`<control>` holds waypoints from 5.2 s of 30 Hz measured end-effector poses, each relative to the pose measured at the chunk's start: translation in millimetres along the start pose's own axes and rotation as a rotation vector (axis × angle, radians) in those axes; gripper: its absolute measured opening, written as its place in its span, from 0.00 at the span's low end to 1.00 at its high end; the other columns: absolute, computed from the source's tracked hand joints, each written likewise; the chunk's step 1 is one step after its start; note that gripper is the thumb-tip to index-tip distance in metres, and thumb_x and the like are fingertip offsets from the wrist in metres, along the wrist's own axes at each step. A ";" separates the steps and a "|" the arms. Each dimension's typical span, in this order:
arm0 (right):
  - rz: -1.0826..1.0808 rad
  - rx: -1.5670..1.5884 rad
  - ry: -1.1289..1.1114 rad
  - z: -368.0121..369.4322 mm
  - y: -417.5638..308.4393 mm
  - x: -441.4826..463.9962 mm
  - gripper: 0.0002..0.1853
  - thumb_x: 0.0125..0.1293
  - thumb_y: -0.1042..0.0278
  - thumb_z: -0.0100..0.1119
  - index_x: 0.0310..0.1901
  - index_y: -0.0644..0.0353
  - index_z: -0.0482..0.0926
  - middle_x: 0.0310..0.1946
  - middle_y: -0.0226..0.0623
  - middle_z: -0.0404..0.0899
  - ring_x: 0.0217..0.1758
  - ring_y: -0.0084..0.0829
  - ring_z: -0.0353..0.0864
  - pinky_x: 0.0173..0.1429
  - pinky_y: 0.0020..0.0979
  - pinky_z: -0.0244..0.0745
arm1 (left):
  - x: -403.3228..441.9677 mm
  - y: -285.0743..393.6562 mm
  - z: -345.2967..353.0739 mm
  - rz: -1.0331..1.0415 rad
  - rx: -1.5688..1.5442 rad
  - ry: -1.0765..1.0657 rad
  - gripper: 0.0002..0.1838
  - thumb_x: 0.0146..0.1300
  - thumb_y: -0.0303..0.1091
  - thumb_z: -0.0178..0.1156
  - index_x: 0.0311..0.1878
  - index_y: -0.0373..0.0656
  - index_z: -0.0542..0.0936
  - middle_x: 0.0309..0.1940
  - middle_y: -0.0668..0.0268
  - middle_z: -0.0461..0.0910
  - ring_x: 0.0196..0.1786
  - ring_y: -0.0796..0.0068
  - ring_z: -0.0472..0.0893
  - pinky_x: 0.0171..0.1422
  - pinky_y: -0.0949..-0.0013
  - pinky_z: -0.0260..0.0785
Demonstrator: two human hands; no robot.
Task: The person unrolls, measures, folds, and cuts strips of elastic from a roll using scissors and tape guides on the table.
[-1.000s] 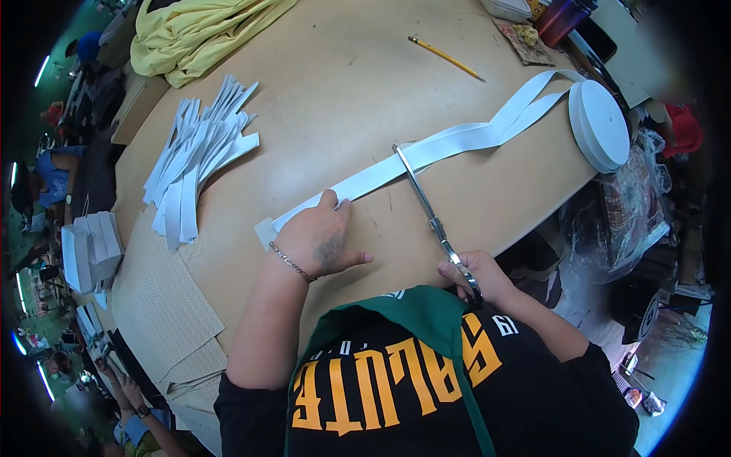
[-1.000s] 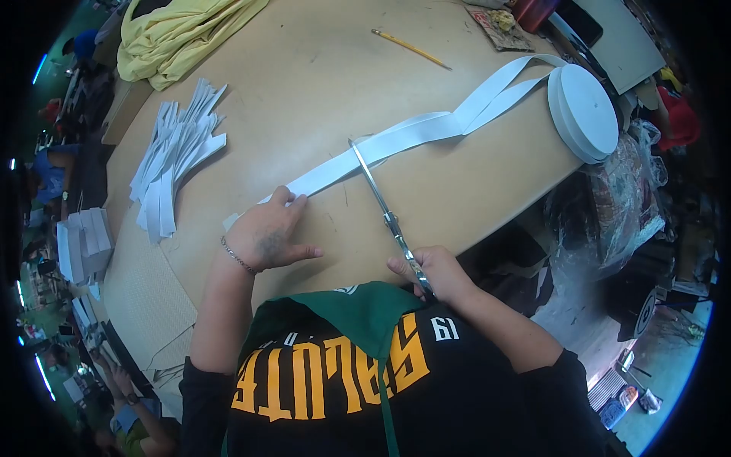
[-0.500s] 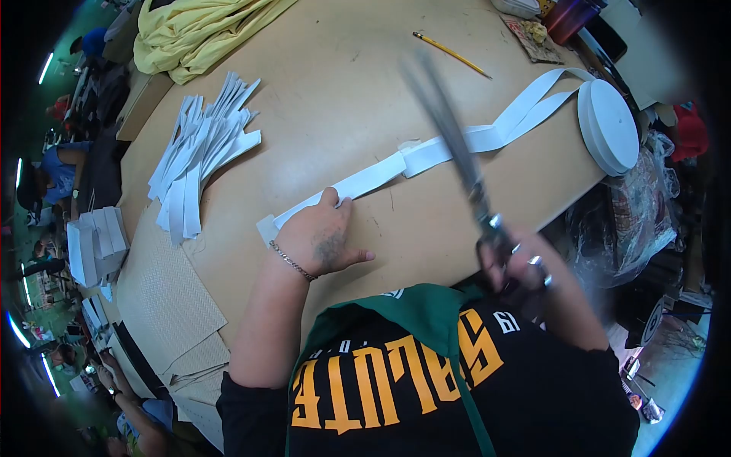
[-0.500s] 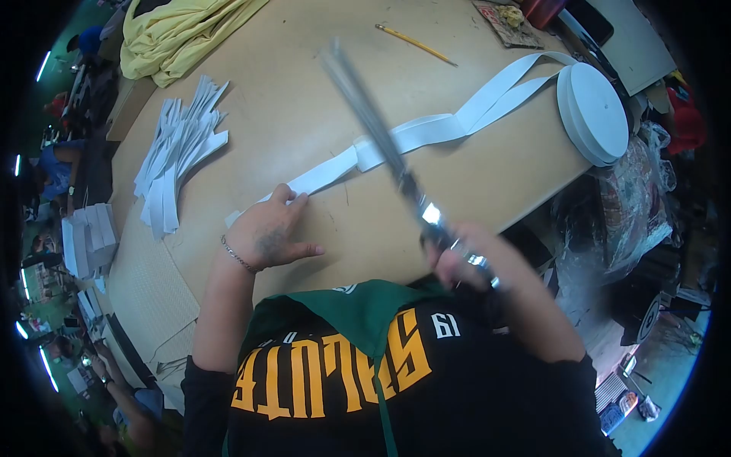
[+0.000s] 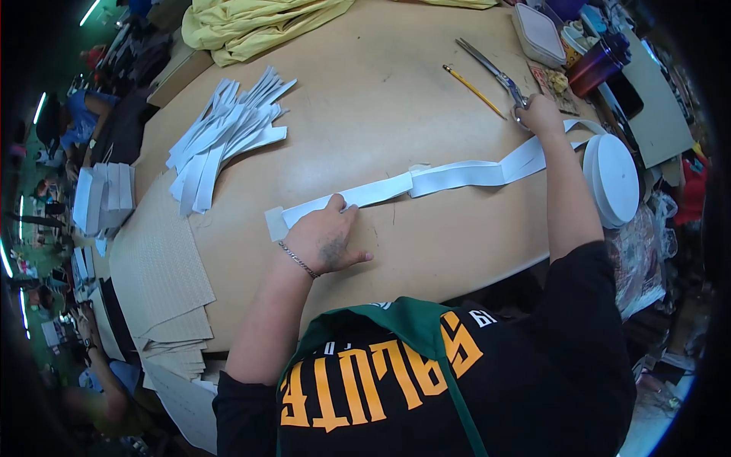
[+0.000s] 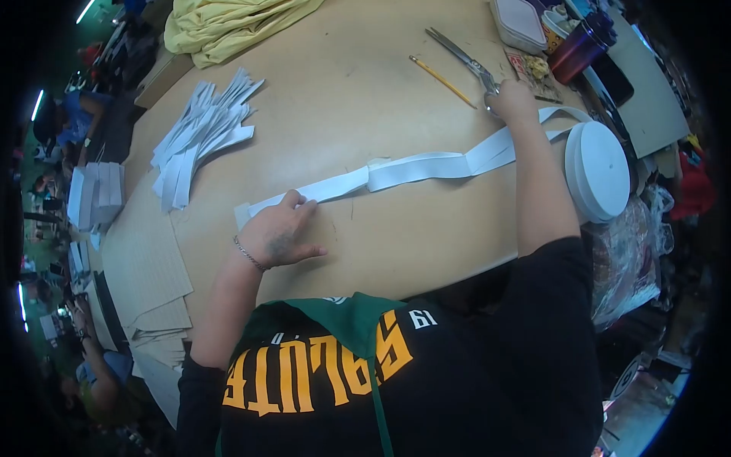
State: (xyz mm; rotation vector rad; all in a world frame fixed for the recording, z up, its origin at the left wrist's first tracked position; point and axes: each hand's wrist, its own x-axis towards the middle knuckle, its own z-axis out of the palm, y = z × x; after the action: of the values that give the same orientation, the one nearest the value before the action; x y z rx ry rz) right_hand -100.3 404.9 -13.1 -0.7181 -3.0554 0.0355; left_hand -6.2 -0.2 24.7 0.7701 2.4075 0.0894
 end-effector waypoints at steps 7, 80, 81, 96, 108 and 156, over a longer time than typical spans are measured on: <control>-0.872 0.259 -0.015 -11.5 -55.4 -112.3 0.21 0.49 0.58 0.67 0.45 0.55 0.77 0.51 0.38 0.74 0.56 0.41 0.69 0.60 0.43 0.63 | -0.3 4.7 -5.1 -0.059 -0.030 -0.035 0.38 0.48 0.55 0.65 0.57 0.39 0.70 0.55 0.50 0.68 0.52 0.52 0.76 0.55 0.61 0.71; -0.858 0.588 -0.118 -20.9 -88.8 -165.3 0.20 0.50 0.61 0.69 0.44 0.58 0.76 0.40 0.40 0.74 0.46 0.42 0.72 0.50 0.40 0.69 | -34.0 -210.4 -103.2 -0.185 -0.250 0.789 0.16 0.66 0.39 0.52 0.48 0.36 0.77 0.44 0.52 0.77 0.51 0.55 0.74 0.57 0.64 0.65; -0.760 0.557 -0.015 -14.6 -77.3 -157.6 0.20 0.50 0.61 0.69 0.44 0.58 0.77 0.40 0.40 0.74 0.46 0.43 0.72 0.50 0.40 0.69 | -18.6 -220.7 -98.9 -0.173 -0.109 0.913 0.17 0.65 0.39 0.53 0.49 0.36 0.76 0.45 0.52 0.77 0.52 0.55 0.73 0.58 0.64 0.65; -0.857 0.412 0.220 -8.5 -80.6 -157.6 0.04 0.49 0.73 0.53 0.24 0.56 0.78 0.24 0.32 0.74 0.32 0.35 0.76 0.37 0.37 0.69 | 20.1 67.1 -8.9 0.179 0.169 0.880 0.31 0.56 0.42 0.61 0.61 0.43 0.66 0.56 0.63 0.70 0.61 0.59 0.68 0.63 0.34 0.51; -0.940 0.401 0.178 -38.5 -52.9 -204.6 0.09 0.46 0.74 0.57 0.32 0.56 0.81 0.27 0.29 0.72 0.37 0.30 0.74 0.45 0.32 0.65 | 13.9 96.3 16.2 0.396 -0.329 0.816 0.15 0.55 0.33 0.61 0.44 0.36 0.75 0.33 0.53 0.77 0.38 0.54 0.78 0.44 0.61 0.71; -0.117 -0.378 0.336 52.3 314.8 -110.0 0.39 0.57 0.69 0.56 0.70 0.34 0.52 0.72 0.26 0.49 0.75 0.38 0.45 0.64 0.69 0.46 | -102.1 -29.3 80.2 0.039 -1.025 0.008 0.09 0.62 0.34 0.58 0.32 0.38 0.82 0.22 0.69 0.80 0.26 0.80 0.75 0.37 0.75 0.69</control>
State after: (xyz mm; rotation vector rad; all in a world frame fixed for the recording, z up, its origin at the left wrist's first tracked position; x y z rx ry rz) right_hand 138.0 636.6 -72.3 -0.4873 -2.7917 -0.6106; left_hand 90.7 -89.5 6.2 0.3091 1.9476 1.2165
